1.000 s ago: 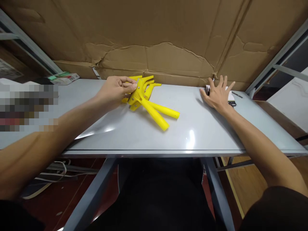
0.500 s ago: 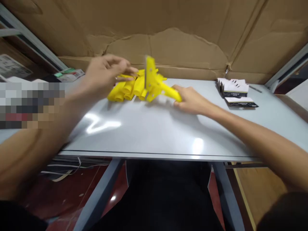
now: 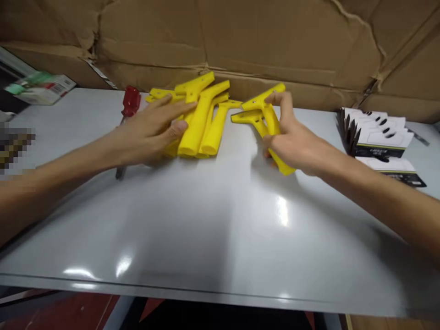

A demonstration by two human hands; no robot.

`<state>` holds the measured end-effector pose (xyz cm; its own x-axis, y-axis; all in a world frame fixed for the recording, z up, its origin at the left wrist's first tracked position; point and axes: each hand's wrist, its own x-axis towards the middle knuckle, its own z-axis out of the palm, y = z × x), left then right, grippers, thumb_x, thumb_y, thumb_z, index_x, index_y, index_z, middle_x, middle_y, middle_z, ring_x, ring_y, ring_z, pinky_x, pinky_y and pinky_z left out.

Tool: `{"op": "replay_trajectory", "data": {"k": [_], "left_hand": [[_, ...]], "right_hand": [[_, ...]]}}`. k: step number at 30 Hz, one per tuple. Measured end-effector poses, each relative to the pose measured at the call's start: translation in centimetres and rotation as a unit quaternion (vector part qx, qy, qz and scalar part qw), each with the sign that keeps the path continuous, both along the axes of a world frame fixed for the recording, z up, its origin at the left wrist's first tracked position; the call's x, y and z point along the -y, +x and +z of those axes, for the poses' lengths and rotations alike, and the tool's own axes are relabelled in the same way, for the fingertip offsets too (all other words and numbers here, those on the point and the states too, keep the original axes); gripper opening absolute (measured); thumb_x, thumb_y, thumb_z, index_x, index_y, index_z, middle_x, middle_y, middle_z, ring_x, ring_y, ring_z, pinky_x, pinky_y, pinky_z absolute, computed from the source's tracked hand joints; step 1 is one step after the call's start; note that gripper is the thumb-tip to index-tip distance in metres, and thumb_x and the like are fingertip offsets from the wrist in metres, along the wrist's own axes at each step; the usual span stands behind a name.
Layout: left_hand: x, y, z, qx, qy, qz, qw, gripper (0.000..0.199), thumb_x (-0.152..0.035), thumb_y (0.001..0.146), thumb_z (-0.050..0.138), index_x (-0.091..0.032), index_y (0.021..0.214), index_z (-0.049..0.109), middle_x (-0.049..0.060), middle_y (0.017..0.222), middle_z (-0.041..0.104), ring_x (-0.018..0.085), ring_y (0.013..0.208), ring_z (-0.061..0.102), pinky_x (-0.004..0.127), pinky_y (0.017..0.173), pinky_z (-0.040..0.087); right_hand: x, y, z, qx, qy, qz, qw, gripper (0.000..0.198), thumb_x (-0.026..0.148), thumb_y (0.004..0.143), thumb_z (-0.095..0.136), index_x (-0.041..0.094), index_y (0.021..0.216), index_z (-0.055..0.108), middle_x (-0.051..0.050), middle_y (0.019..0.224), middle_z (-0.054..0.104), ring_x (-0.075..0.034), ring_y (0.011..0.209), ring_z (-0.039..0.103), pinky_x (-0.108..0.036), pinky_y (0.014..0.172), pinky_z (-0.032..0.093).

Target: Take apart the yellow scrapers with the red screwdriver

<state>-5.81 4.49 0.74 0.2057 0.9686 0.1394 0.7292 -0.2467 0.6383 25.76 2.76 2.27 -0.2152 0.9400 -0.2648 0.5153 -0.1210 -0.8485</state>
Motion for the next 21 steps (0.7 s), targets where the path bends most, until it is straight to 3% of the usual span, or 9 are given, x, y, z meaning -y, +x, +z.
{"op": "replay_trajectory", "data": {"k": [3,5,10,13,17,21], "left_hand": [[0.0,0.6,-0.9,-0.078,0.026,-0.093,0.992,0.06,-0.062,0.111,0.054,-0.026,0.158,0.061,0.008,0.169,0.056,0.045,0.173,0.019,0.071,0.139,0.013],[-0.1,1.1,-1.5,-0.09,0.038,-0.112,0.989,0.066,-0.067,0.11,0.049,-0.032,0.165,0.055,0.007,0.173,0.051,0.047,0.173,0.015,0.076,0.138,0.013],[0.0,2.4,-1.5,-0.11,0.051,-0.132,0.984,0.068,-0.07,0.11,0.044,-0.037,0.169,0.054,0.005,0.176,0.047,0.046,0.172,0.02,0.075,0.137,0.019],[-0.2,2.7,-0.6,-0.124,0.073,-0.165,0.976,0.067,-0.069,0.11,0.045,-0.035,0.166,0.058,0.009,0.171,0.051,0.043,0.167,0.032,0.069,0.137,0.03],[-0.9,3.2,0.3,-0.148,0.096,-0.189,0.966,0.067,-0.066,0.11,0.048,-0.029,0.166,0.059,0.019,0.159,0.057,0.045,0.158,0.04,0.07,0.132,0.037],[-1.1,4.7,0.2,-0.188,0.105,-0.19,0.958,0.072,-0.068,0.11,0.046,-0.023,0.164,0.061,0.023,0.153,0.055,0.049,0.152,0.041,0.075,0.128,0.037]], "right_hand": [[-0.6,-0.4,0.2,0.03,-0.038,0.023,0.999,0.05,0.026,0.094,0.052,0.023,0.143,0.054,-0.006,0.094,0.072,-0.017,0.068,0.069,-0.029,0.056,0.057],[-0.8,-0.4,0.5,0.113,-0.006,0.038,0.993,0.041,0.031,0.095,0.049,0.021,0.131,0.066,-0.009,0.109,0.073,-0.019,0.081,0.072,-0.032,0.063,0.058],[-1.0,0.4,1.2,0.316,0.131,0.104,0.934,0.05,0.042,0.094,0.052,0.032,0.139,0.07,-0.005,0.125,0.074,-0.025,0.108,0.073,-0.038,0.084,0.059],[-1.2,1.1,1.1,0.342,0.176,0.135,0.913,0.053,0.042,0.096,0.05,0.032,0.145,0.068,-0.007,0.128,0.073,-0.024,0.1,0.072,-0.04,0.087,0.058],[-2.2,1.0,0.4,0.335,0.187,0.116,0.916,0.058,0.04,0.097,0.049,0.026,0.15,0.066,-0.014,0.128,0.067,-0.022,0.096,0.069,-0.041,0.094,0.061],[-2.5,0.4,-0.7,0.321,0.133,0.083,0.934,0.062,0.036,0.099,0.044,0.019,0.157,0.061,-0.019,0.141,0.058,-0.021,0.102,0.069,-0.042,0.107,0.062]]}}
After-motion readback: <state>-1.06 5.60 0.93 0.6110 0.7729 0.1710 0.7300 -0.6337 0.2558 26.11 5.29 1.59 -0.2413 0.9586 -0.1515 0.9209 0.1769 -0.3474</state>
